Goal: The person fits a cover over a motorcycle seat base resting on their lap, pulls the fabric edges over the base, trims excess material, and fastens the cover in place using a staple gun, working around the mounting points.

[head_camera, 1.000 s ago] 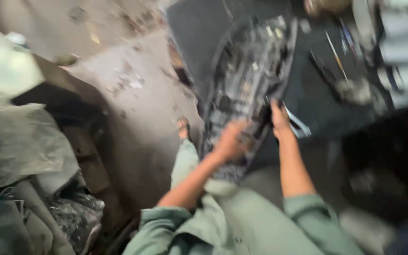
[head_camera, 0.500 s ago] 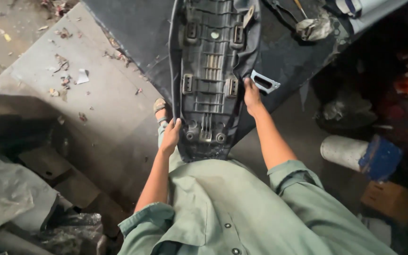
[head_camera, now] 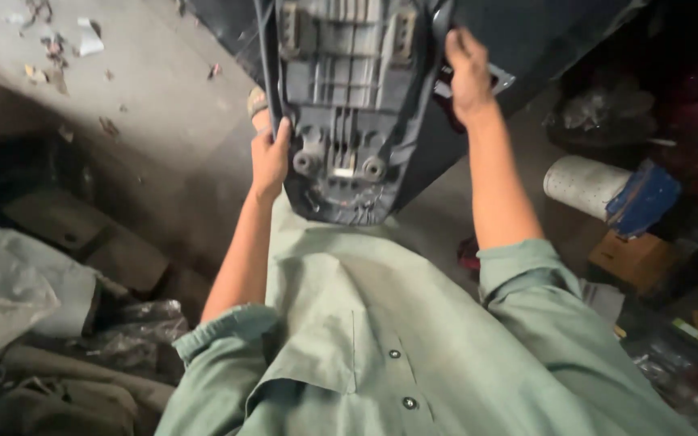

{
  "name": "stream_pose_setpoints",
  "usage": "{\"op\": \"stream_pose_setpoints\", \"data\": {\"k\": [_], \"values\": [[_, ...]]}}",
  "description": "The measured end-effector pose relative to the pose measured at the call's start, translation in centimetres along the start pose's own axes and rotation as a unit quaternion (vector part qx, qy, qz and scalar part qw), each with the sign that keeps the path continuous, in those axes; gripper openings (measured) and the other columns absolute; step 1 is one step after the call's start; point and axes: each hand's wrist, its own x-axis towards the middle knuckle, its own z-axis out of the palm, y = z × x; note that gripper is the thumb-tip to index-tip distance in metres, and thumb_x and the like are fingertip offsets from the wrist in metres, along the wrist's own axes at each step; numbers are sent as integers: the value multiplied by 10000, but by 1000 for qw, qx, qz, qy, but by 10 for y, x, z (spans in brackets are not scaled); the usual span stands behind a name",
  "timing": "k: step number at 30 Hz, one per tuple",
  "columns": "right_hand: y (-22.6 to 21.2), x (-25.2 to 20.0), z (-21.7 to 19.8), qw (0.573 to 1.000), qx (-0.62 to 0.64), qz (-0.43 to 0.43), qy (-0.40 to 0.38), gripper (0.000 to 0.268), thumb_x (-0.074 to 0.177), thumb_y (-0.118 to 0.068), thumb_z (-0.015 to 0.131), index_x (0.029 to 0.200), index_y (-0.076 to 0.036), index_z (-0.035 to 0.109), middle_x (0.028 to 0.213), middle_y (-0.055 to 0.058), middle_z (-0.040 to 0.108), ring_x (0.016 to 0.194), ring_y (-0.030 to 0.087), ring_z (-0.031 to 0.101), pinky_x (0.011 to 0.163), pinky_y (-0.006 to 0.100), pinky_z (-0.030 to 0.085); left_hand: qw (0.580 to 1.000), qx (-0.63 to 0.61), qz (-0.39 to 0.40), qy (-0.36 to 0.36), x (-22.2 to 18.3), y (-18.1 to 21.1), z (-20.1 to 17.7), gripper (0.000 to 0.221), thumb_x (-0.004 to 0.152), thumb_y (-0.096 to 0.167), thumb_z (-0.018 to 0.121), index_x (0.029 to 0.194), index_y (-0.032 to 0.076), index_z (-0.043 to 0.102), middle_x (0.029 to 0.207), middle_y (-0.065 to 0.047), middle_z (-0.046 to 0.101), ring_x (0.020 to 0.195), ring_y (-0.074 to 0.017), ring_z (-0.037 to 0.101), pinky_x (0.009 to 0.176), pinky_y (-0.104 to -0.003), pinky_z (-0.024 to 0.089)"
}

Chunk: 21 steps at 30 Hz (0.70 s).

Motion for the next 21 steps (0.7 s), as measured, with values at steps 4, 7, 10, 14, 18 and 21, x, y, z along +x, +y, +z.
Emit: {"op": "stream_pose_setpoints", "data": {"k": [4,7,10,14,18,21], "values": [[35,14,-11,1000,12,4,5,419,1128,-241,487,1455,13,550,1360,16,659,1245,118,589,1127,277,433,1000,-12,22,-5,5,38,0,396,1011,398,629,937,18,711,710,49,576,660,-62,488,577,-274,407],[64,7,-20,1000,-21,-17,4,411,1163,-236,500,1482,13,564,1373,4,645,1251,104,563,1142,267,415,999,19,-34,13,8,33,3,402,1004,419,614,947,32,706,713,32,602,665,-73,529,602,-271,438],[66,-20,-18,991,-85,87,53,456,1135,-259,548,1543,-57,568,1197,15,590,1091,139,502,989,322,394,1000,24,2,-2,2,38,2,418,1023,429,620,974,25,709,749,12,585,707,-89,508,641,-295,430],[79,-55,-45,914,-381,102,93,571,1027,-346,707,1529,-110,570,1349,125,620,1241,262,566,1073,373,440,992,112,54,14,-11,41,-4,488,1001,482,604,1157,32,709,857,-16,685,833,-121,637,788,-306,488],[82,-57,-63,801,-595,-15,62,906,880,-356,898,1555,0,408,1565,311,370,1438,505,326,1165,529,330,995,-72,-11,-65,7,-68,-7,591,1153,493,584,1064,-86,667,999,-48,564,969,-174,477,878,-357,417],[72,-39,-59,767,-641,12,32,994,786,-407,926,1499,56,410,1546,319,331,1437,518,301,1167,540,310,983,-174,-13,-56,-13,-30,-2,473,1024,471,585,1141,29,705,1119,32,698,1088,-97,605,961,-281,453]]}}
